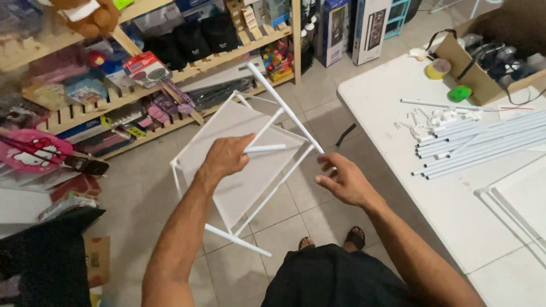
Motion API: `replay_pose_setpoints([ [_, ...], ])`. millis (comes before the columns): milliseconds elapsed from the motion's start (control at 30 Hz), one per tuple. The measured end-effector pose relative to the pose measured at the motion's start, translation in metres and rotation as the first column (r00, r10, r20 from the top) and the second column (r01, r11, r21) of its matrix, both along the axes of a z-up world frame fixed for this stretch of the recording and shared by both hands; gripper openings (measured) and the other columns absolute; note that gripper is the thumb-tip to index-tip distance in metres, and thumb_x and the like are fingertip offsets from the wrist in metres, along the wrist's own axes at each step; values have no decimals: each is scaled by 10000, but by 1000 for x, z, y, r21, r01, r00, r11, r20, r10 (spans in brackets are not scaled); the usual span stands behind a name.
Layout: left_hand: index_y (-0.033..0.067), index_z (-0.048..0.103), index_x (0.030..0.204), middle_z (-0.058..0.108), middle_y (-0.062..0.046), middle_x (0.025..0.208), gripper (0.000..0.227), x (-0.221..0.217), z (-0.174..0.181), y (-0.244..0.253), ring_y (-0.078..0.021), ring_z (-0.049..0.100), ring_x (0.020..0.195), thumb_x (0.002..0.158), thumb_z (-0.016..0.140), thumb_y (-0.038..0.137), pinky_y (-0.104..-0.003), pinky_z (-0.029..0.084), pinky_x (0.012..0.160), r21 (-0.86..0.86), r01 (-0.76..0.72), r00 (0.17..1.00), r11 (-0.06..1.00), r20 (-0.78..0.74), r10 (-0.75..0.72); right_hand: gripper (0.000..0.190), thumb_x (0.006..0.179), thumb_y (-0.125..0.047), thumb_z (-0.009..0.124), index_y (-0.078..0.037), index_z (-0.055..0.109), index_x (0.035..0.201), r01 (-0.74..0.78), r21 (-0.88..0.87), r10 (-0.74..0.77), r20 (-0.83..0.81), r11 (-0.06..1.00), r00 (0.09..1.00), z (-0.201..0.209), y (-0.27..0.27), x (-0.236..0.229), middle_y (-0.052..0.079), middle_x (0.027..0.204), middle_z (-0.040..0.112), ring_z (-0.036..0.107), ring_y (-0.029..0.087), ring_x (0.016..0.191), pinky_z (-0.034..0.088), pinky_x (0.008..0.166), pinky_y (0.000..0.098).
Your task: Assembling a white multi-tier storage rack by connecting tubes and fabric shelves on a table.
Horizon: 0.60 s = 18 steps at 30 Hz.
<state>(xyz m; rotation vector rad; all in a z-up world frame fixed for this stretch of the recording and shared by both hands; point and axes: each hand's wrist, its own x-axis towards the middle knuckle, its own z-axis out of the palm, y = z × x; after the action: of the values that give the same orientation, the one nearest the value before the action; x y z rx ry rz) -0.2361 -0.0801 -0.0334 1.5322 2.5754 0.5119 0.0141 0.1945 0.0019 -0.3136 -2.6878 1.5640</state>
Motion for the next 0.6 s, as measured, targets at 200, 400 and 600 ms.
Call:
replay_pose_setpoints([
  [200,214,498,1448,685,-12,823,646,67,12,55,-234,720,784,829,676,162,-393,622,716,-277,177,913,944,-312,-263,475,1014,-423,589,-62,563,1322,-105,299,121,-37,949,992,-11,-20,-18,221,1149,697,695,447,1049,576,871,581],
  [400,269,511,1408,605,1,785,602,89,-53,70,-237,693,747,829,610,138,-387,608,655,-318,267,917,910,-205,-341,294,1058,-343,453,-82,582,1018,-259,5,258,52,966,965,-60,-34,6,294,858,685,672,551,868,544,728,609],
  [600,228,555,1250,634,-56,857,467,116,-81,111,-308,715,834,798,606,125,-463,611,743,-444,289,954,848,58,-295,364,1101,-340,434,-102,639,918,-82,-684,269,172,725,948,-104,7,30,102,708,707,611,154,533,480,427,278],
])
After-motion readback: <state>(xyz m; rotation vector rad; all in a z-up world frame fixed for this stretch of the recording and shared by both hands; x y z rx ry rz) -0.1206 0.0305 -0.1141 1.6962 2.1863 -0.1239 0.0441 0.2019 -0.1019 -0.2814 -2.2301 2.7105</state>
